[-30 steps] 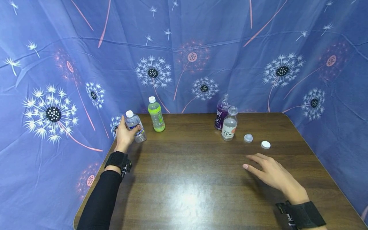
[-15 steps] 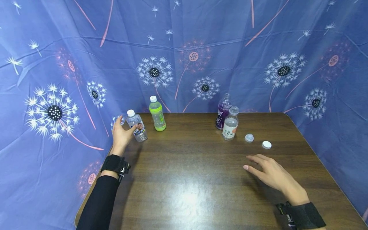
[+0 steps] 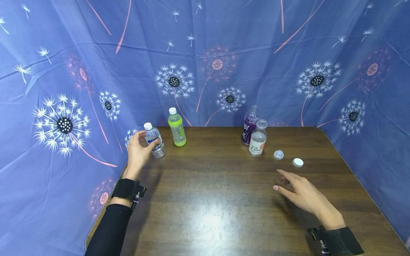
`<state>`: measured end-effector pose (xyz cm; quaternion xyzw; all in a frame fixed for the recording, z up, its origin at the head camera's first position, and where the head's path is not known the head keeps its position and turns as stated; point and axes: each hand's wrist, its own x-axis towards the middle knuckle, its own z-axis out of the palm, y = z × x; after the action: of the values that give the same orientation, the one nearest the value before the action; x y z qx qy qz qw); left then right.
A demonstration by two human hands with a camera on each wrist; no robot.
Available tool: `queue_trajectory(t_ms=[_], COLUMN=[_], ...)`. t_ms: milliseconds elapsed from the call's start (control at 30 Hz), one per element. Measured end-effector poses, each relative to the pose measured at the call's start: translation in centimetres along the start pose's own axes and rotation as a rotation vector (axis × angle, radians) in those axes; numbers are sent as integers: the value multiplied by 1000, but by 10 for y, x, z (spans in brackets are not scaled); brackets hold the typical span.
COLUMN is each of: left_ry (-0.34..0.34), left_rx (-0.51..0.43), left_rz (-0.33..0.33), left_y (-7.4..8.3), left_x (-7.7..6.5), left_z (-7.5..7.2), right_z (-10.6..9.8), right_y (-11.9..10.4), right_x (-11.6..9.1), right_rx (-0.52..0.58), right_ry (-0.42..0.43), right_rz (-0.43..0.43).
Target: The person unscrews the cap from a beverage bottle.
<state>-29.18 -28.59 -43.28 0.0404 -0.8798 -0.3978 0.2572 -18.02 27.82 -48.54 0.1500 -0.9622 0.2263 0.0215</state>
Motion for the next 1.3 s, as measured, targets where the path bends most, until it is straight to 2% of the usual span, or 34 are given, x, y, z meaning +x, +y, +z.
queue_trajectory(t_ms=[200, 333, 633, 900, 1000, 1300], left_ry=[-95, -134, -213, -402, -451, -525], left_rx=[-22, -16, -77, -49, -48, -109], left_rz=[18, 29, 81, 179, 210, 267], left_y=[20, 34, 65, 88, 98, 129], left_x=[-5, -5, -10, -19, -22, -32], left_z=[14, 29, 76, 117, 133, 177], right_z=[3, 4, 3, -1, -2, -4], right_y=[1, 2, 6, 4, 5, 9], right_x=[-2, -3, -7, -7, -8, -10], right_rx=[5, 4, 0, -21, -22, -80], right_ry=[6, 12, 10, 5, 8, 11], right_rz=[0, 0, 10, 22, 24, 51])
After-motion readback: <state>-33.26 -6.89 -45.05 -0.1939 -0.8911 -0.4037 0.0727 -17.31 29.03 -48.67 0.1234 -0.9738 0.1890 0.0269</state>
